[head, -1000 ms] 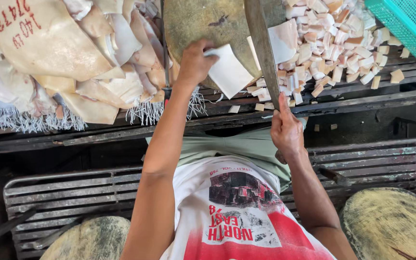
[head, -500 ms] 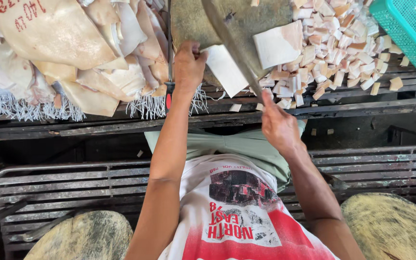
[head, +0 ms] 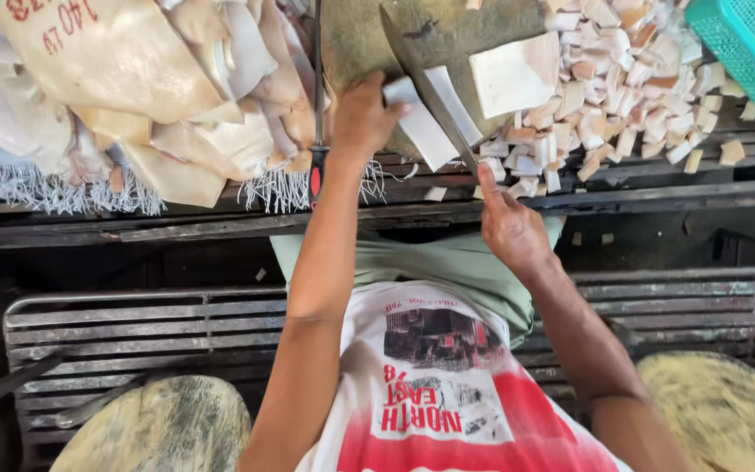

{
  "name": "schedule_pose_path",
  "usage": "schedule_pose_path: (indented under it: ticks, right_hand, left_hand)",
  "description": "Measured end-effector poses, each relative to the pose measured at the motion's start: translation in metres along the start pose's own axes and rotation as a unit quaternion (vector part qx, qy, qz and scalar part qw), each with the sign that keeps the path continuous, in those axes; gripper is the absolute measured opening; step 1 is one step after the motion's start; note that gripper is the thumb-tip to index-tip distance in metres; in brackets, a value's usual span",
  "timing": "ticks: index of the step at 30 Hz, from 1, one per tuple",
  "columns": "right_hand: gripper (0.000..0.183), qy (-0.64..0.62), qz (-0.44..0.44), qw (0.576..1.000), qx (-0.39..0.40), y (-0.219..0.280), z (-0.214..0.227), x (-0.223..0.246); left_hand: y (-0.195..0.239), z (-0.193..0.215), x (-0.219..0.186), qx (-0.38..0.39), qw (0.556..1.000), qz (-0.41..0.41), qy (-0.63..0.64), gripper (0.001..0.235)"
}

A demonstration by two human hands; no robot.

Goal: The person cuts large slabs of animal skin into strips and then into small cubes on a wooden cutting board using a cleaver and a sharpening rod.

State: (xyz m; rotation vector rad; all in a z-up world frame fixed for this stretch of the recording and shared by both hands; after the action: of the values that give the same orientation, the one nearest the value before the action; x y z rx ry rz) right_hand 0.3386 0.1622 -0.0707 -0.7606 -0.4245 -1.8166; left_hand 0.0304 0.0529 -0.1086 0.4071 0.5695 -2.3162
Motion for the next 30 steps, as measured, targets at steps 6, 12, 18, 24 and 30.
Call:
schedule_pose_path:
  ticks: [6,12,18,24,30]
  right_hand:
    - [0.070,-0.120,-0.123,0.985,-0.014,-0.031,-0.022,-0.004]
    - [0.071,-0.221,-0.076,0.970,-0.066,-0.055,-0.025,-0.010]
    - [0.072,-0.147,0.089,0.973,-0.155,-0.014,0.045,0.012]
    - [0.070,-0.020,0.029,0.996,-0.084,0.013,0.032,0.021]
    - [0.067,0.021,-0.110,0.993,0.032,0.022,0.024,0.000]
  left_hand:
    - [0.014,0.015,-0.044,0.137,0.980,0.005,0.141,0.023]
    - [0.037,0.039,-0.029,-0.021,0.986,-0.012,0.166,0.023]
    - [0.046,0.018,-0.022,0.004,0.972,0.066,0.224,0.022]
    - [0.043,0.018,-0.021,0.017,0.967,0.076,0.242,0.022]
    - [0.040,0.032,-0.014,0.029,0.972,0.104,0.209,0.022]
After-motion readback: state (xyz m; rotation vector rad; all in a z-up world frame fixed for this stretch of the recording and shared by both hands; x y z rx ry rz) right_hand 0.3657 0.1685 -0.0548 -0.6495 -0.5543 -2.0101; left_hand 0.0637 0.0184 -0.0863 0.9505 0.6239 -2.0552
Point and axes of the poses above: each hand's wrist, its own y-axis away from the middle knuckle, its own z-axis out of the back of the hand, x = y × z, the point moved 1 cm from there along -y, towards the middle knuckle, and after that the axes turned 15 degrees about -y, right-handed, at the moved point
